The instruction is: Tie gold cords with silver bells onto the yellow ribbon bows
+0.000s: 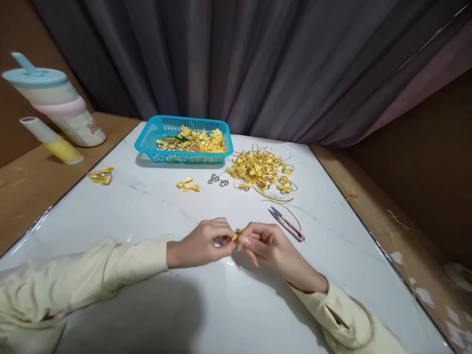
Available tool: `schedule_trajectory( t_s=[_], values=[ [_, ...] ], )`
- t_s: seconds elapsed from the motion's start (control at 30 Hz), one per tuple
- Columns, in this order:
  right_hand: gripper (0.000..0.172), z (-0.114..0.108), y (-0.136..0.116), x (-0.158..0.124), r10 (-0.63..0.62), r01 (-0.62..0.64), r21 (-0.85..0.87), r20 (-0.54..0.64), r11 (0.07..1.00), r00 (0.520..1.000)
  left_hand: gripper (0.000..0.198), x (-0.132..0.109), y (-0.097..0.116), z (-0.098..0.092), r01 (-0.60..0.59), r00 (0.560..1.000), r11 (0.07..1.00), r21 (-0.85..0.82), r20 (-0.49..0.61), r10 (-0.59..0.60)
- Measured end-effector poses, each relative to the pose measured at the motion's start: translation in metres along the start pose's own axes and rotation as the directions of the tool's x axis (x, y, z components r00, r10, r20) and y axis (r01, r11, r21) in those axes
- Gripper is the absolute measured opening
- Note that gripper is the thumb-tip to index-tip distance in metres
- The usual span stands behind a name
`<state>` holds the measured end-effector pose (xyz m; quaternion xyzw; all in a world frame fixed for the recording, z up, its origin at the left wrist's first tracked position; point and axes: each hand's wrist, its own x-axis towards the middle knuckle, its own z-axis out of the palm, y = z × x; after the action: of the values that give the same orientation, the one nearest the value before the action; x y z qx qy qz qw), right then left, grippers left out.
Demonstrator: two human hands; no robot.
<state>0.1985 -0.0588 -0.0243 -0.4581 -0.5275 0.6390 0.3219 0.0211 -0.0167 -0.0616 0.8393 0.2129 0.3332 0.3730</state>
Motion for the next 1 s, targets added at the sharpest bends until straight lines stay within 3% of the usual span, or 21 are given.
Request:
schedule_trajectory(
  t_s=[0.3,0.57,0.83,1.0],
  values=[
    [0.025,-0.0054,0.0022,0.0057,0.13,-0.123,0.254,-0.011,0.959,0.991,0.016,0.0003,0.0015,0.0011,-0.175,0.984,0.984,-0.016,-0.011,0.175],
    [0.021,-0.008,0.0049,0.0078,0.133,-0.126,0.349,0.003,0.929,0.991,0.01,-0.0003,0.0024,0.0008,-0.233,0.971,0.971,-0.058,-0.066,0.229],
    [0.022,-0.0097,0.0048,0.0061,0.083,-0.066,0.308,-0.043,0.949,0.996,0.008,-0.0001,0.0021,0.0003,-0.174,0.974,0.983,-0.064,-0.157,0.162],
    [0.025,-0.0045,0.0034,0.0038,0.045,-0.035,0.143,-0.066,0.989,0.997,0.012,-0.0005,0.0012,-0.0018,-0.034,0.976,0.998,-0.05,-0.216,0.023]
  ],
)
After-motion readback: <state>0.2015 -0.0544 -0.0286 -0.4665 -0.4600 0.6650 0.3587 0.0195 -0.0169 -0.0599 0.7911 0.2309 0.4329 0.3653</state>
